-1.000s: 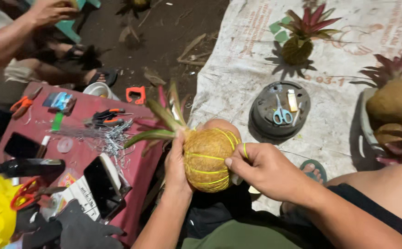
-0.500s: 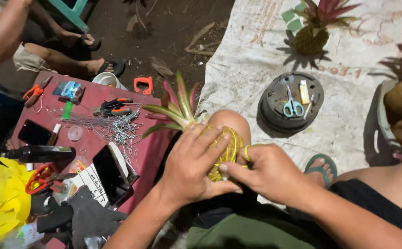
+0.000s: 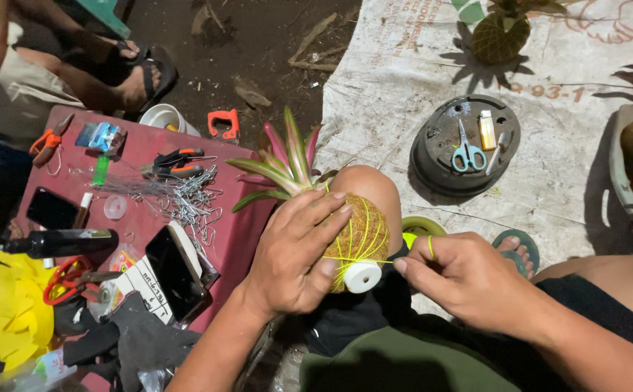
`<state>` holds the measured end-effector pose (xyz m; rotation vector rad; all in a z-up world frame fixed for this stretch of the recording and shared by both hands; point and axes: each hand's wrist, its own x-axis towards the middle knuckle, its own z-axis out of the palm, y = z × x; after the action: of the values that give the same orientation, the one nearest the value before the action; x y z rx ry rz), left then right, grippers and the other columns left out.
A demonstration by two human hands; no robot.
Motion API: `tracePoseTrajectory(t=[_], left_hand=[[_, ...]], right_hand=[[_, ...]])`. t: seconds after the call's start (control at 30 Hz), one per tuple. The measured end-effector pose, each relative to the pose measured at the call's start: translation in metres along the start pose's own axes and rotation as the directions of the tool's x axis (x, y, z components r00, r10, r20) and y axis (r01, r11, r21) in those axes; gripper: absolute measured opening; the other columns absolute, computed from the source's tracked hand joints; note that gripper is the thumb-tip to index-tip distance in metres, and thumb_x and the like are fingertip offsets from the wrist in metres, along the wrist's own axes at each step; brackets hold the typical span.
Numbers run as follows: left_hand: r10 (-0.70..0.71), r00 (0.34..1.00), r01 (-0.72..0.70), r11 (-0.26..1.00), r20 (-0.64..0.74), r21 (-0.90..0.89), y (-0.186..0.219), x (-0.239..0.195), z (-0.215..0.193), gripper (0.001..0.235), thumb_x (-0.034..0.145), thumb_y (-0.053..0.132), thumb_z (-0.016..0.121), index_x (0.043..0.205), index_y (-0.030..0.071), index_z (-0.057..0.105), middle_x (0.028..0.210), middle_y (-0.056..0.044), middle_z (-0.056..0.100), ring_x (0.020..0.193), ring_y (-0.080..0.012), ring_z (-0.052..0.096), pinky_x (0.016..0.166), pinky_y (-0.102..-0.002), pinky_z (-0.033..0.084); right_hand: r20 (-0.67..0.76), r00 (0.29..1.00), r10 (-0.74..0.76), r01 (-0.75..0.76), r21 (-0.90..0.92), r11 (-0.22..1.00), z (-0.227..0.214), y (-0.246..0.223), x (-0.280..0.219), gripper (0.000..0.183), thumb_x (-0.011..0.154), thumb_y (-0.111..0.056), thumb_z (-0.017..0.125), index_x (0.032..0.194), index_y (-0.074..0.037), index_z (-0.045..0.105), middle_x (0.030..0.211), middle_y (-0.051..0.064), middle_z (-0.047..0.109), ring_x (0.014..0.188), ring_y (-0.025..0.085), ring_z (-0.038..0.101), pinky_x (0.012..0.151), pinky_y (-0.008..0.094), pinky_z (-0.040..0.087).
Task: The person wraps yellow string around the moss-covered base of a plant and secures the end with a white plastic cap by hand.
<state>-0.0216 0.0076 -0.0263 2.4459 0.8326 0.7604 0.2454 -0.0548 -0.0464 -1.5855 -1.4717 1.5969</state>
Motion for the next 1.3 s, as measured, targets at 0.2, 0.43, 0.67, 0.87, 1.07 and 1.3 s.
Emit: tracePoseTrajectory(t=[0.2, 0.43, 0.67, 0.87, 1.07, 1.3], left_hand=[[-0.022, 0.999, 0.033, 0.966, 0.045, -0.258, -0.008, -0.003, -0.003, 0.061, 0.107, 0.02, 0.052, 0.16, -0.001, 0.028, 0.155, -0.02, 0.053, 0.148, -0.0414, 0.048, 0.129, -0.054, 0.031], [-0.06, 0.997, 0.07, 0.949, 0.042, -0.309, -0.01, -0.004, -0.004, 0.052, 0.111, 0.021, 0.056, 0.157, 0.006, 0.039, 0.158, -0.021, 0.05, 0.153, -0.0421, 0.046, 0.131, -0.054, 0.034], [-0.054, 0.998, 0.06, 0.975, 0.035, -0.216, -0.009, -0.003, -0.001, 0.038, 0.106, 0.02, 0.053, 0.14, 0.002, 0.061, 0.149, -0.02, 0.057, 0.146, -0.0436, 0.051, 0.126, -0.055, 0.038], [-0.046, 0.999, 0.043, 0.97, -0.006, -0.241, -0.015, -0.006, 0.001, 0.038, 0.107, 0.021, 0.052, 0.139, 0.003, 0.061, 0.147, -0.02, 0.058, 0.145, -0.0428, 0.052, 0.126, -0.054, 0.039], [-0.07, 0.997, 0.059, 0.948, -0.024, -0.312, -0.022, -0.012, 0.005, 0.037, 0.107, 0.02, 0.051, 0.14, 0.005, 0.061, 0.148, -0.02, 0.058, 0.148, -0.0421, 0.051, 0.128, -0.053, 0.037], [-0.132, 0.99, 0.104, 0.932, -0.057, -0.348, -0.025, -0.015, 0.009, 0.047, 0.106, 0.025, 0.051, 0.144, -0.002, 0.056, 0.148, -0.022, 0.059, 0.146, -0.0405, 0.053, 0.129, -0.053, 0.037]], right_hand=[[0.034, 0.996, -0.086, 0.081, 0.13, 0.988, 0.006, 0.025, 0.014, 0.035, 0.092, -0.024, 0.071, 0.066, -0.003, 0.061, 0.053, -0.004, 0.045, 0.053, 0.007, 0.039, 0.045, 0.033, 0.036], [0.088, 0.987, -0.135, 0.12, 0.16, 0.98, 0.009, 0.03, 0.02, 0.041, 0.096, -0.024, 0.069, 0.063, -0.004, 0.054, 0.055, -0.003, 0.043, 0.054, 0.007, 0.039, 0.048, 0.032, 0.037], [0.101, 0.984, -0.146, 0.13, 0.151, 0.98, 0.004, 0.027, 0.019, 0.037, 0.095, -0.024, 0.068, 0.065, -0.005, 0.057, 0.054, -0.004, 0.045, 0.054, 0.007, 0.04, 0.047, 0.031, 0.038], [0.085, 0.992, -0.094, 0.088, 0.072, 0.993, -0.006, 0.038, 0.009, 0.038, 0.094, -0.025, 0.07, 0.064, -0.005, 0.057, 0.052, -0.004, 0.046, 0.052, 0.006, 0.039, 0.045, 0.031, 0.037], [0.111, 0.99, -0.092, 0.06, 0.269, 0.961, 0.007, 0.058, 0.022, 0.036, 0.096, -0.023, 0.068, 0.066, -0.005, 0.057, 0.059, -0.008, 0.049, 0.057, 0.004, 0.041, 0.048, 0.029, 0.038], [0.124, 0.991, -0.049, 0.019, 0.229, 0.973, 0.014, 0.061, 0.038, 0.037, 0.096, -0.024, 0.069, 0.067, -0.005, 0.056, 0.059, -0.007, 0.044, 0.056, 0.005, 0.038, 0.048, 0.029, 0.034]])
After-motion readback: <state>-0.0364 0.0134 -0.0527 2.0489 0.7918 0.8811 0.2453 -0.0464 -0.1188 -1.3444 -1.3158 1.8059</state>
